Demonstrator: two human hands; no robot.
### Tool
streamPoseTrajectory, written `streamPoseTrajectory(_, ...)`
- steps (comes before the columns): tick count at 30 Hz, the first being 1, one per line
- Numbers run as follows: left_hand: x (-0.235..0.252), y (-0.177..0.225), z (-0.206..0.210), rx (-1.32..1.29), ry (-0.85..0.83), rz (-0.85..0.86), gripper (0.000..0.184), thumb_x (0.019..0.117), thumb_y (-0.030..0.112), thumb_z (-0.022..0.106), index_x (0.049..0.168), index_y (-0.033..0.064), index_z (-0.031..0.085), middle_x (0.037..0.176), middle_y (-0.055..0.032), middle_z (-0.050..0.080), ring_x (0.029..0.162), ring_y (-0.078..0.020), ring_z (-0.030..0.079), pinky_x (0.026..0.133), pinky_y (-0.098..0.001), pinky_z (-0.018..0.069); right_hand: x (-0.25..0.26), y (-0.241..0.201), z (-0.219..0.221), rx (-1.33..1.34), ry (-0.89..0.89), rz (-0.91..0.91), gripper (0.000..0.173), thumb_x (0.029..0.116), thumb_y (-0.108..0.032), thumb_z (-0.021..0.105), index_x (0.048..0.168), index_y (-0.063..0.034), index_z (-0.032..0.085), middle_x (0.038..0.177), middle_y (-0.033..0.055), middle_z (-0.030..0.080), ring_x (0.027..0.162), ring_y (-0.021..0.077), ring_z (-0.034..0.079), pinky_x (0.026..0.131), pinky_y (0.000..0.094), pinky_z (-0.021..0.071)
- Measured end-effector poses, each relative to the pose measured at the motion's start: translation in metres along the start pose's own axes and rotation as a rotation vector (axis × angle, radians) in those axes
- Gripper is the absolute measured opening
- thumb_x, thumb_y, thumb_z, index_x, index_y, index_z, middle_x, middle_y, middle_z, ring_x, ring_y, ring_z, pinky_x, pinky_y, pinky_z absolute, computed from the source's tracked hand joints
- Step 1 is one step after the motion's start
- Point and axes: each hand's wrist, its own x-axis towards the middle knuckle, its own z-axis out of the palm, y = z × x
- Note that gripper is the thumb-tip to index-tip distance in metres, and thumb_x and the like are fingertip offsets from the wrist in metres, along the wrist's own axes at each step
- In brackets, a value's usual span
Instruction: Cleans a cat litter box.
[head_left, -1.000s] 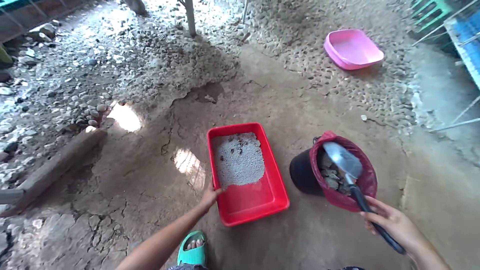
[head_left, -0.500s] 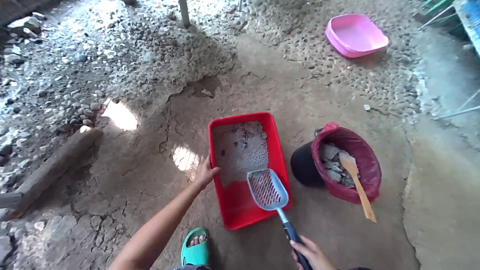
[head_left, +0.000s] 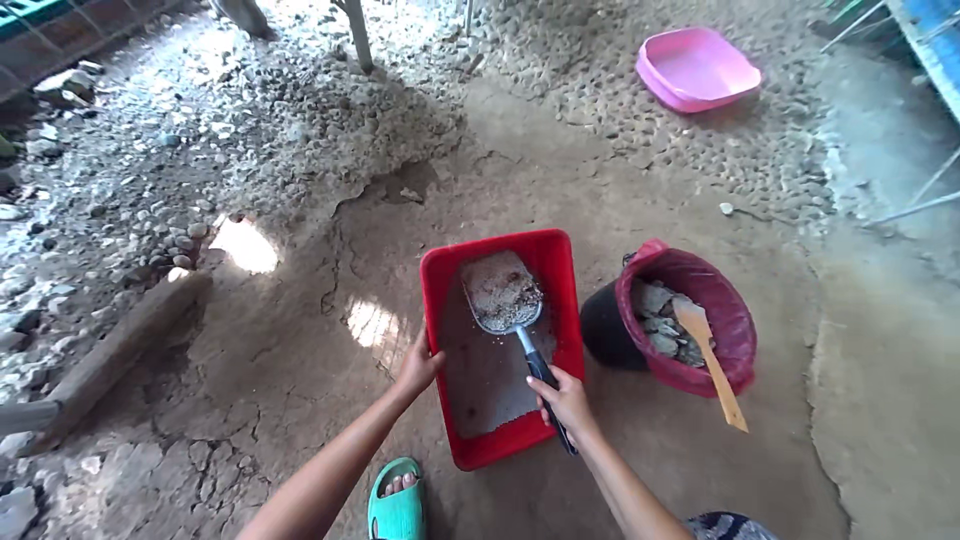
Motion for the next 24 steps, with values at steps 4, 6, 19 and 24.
streamPoseTrajectory(4,0.037,-0.024,-0.009,-0.132,0.016,-0.134,0.083,0.0939,-0.001,0.063,0.162,0.0044,0.016,0.14,-0.0255,0.056,0.118,-0.0285,0.064,0.099,-0.0433,0.0531,-0.011,0.034,0.006,0.006,-0.001,-0.014,0.031,0.0969,-0.014,0.07,0.121,0.0036,0.062,0.06,0.003,0.058,0.042,0.0108,0.053,0.041,0.0277,0.048)
streamPoseTrajectory(6,0.045,-0.04,-0.013,-0.213,0.03,-0.224,0.08,0.0979,0.002,0.06,0.163,0.009,0.014,0.139,-0.0252,0.055,0.111,-0.029,0.065,0.091,-0.0437,0.0551,-0.02,0.047,0.002,-0.062,-0.055,0.028,0.029,0.0963,-0.015,0.07,0.119,0.0017,0.062,0.06,0.0018,0.057,0.044,0.0109,0.053,0.043,0.0276,0.0482)
streamPoseTrajectory(19,-0.072,-0.117,0.056,-0.504,-0.172,-0.59,0.055,0.1108,0.033,0.043,0.158,0.0101,0.026,0.139,-0.0246,0.056,0.12,-0.0373,0.061,0.092,-0.0552,0.0534,-0.025,0.075,-0.017,-0.126,-0.099,0.114,0.034,0.0948,-0.012,0.07,0.124,0.0027,0.061,0.061,0.0019,0.057,0.045,0.0114,0.053,0.045,0.0278,0.0486)
streamPoseTrajectory(24,-0.078,-0.115,0.071,-0.4,-0.213,-0.627,0.058,0.1049,0.018,0.059,0.152,0.0023,0.03,0.127,-0.0229,0.062,0.109,-0.0301,0.067,0.087,-0.0455,0.0568,-0.027,0.073,-0.009,-0.072,-0.07,0.092,0.032,0.0956,-0.013,0.07,0.122,0.0026,0.061,0.059,0.0014,0.055,0.043,0.0111,0.053,0.043,0.0273,0.0483)
